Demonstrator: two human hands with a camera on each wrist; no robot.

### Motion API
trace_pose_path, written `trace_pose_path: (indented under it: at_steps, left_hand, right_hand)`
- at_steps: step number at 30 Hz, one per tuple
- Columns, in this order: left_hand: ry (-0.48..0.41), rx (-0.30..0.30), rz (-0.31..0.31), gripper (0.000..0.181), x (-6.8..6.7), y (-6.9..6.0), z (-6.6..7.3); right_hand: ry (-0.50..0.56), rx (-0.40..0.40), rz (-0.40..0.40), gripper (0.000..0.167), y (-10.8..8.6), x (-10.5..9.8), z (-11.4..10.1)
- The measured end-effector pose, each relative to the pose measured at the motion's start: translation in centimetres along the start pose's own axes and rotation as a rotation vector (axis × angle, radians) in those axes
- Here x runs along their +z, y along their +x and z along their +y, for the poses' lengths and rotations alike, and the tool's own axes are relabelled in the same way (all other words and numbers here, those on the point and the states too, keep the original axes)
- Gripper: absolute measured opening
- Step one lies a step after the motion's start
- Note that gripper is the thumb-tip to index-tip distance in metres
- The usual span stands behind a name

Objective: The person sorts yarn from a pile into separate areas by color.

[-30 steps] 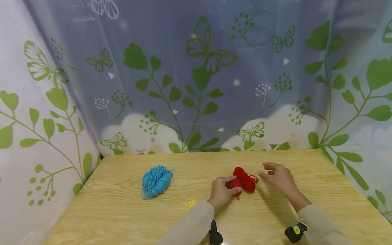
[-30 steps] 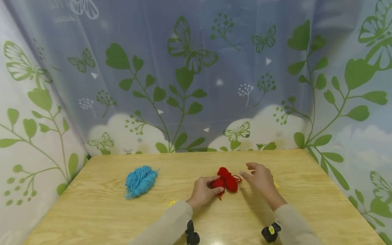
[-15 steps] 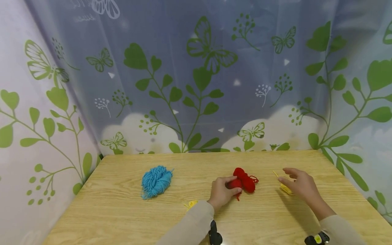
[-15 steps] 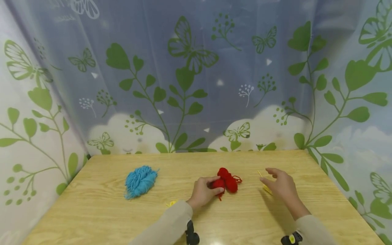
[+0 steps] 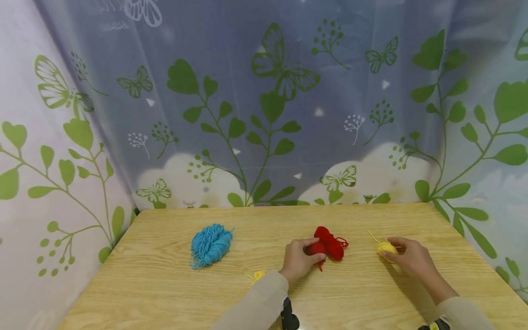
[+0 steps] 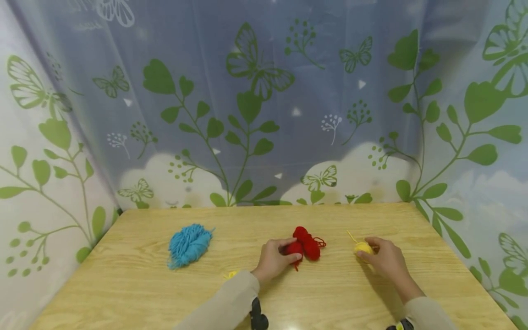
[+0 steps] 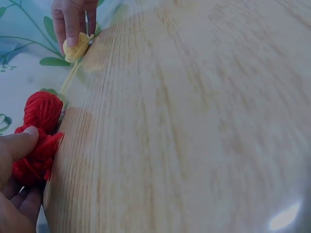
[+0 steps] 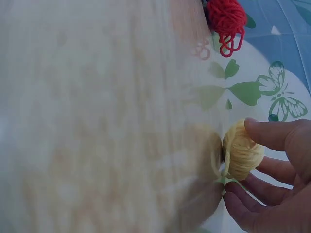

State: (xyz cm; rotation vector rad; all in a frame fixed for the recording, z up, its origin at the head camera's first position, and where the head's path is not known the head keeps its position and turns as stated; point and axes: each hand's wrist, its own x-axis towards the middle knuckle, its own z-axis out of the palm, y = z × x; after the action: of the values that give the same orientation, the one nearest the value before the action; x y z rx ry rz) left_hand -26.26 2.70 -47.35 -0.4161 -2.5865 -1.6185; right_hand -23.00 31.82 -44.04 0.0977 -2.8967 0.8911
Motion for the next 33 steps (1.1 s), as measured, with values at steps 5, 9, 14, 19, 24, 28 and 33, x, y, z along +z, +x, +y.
trace_pose_path:
  at_steps: [5,9,14,19,24,28,33]
  left_hand:
    - [-0.007,-0.001,0.001,0.042,0.1,0.0,-0.1]
    - [-0.01,0.004,0.002,0.042,0.1,0.0,-0.1]
    - [-0.009,0.005,0.0,0.042,0.1,0.0,-0.1]
    - [0.003,0.009,0.013,0.042,0.1,-0.1,-0.1]
    - [0.024,0.019,0.021,0.043,0.1,-0.2,0.0]
    - [0.029,0.015,0.006,0.045,-0.1,-0.2,0.3]
    - [0.052,0.016,-0.06,0.057,-1.2,-0.2,0.9]
  right_hand:
    - [0.017,0.012,-0.017,0.054,0.2,0.0,0.2]
    - [0.018,0.014,-0.016,0.052,0.3,0.0,0.2]
    - [0.023,0.014,-0.021,0.051,0.3,0.1,0.1]
    - [0.024,0.012,-0.021,0.051,0.4,0.1,0.2]
    - [0.037,0.014,-0.021,0.051,0.4,0.2,0.2]
    - [0.035,0.007,-0.02,0.051,0.3,0.2,0.2]
    - [0.02,-0.005,-0.018,0.051,0.3,0.3,0.1]
